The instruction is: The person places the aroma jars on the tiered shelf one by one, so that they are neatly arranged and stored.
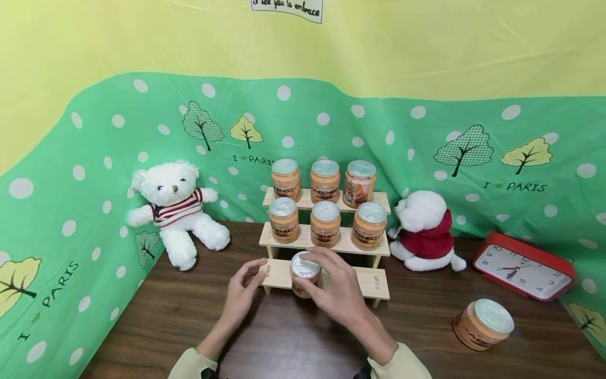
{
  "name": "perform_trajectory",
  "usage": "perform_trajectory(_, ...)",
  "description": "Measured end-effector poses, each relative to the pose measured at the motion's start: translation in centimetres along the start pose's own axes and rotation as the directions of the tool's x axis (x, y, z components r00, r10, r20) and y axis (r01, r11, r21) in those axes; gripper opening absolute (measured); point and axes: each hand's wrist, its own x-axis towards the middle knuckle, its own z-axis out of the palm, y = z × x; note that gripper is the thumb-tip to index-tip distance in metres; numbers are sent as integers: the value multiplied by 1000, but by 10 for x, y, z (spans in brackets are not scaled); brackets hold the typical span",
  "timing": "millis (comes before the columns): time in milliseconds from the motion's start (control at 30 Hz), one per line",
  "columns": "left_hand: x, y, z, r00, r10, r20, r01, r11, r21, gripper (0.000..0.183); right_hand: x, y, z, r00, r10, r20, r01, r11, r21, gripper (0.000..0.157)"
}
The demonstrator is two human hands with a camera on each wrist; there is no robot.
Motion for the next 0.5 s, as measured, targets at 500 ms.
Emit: perform_trajectory(500,1,-6,-2,997,76,3,-76,997,9,27,-6,6,5,999,-42,-25,38,989,-143,51)
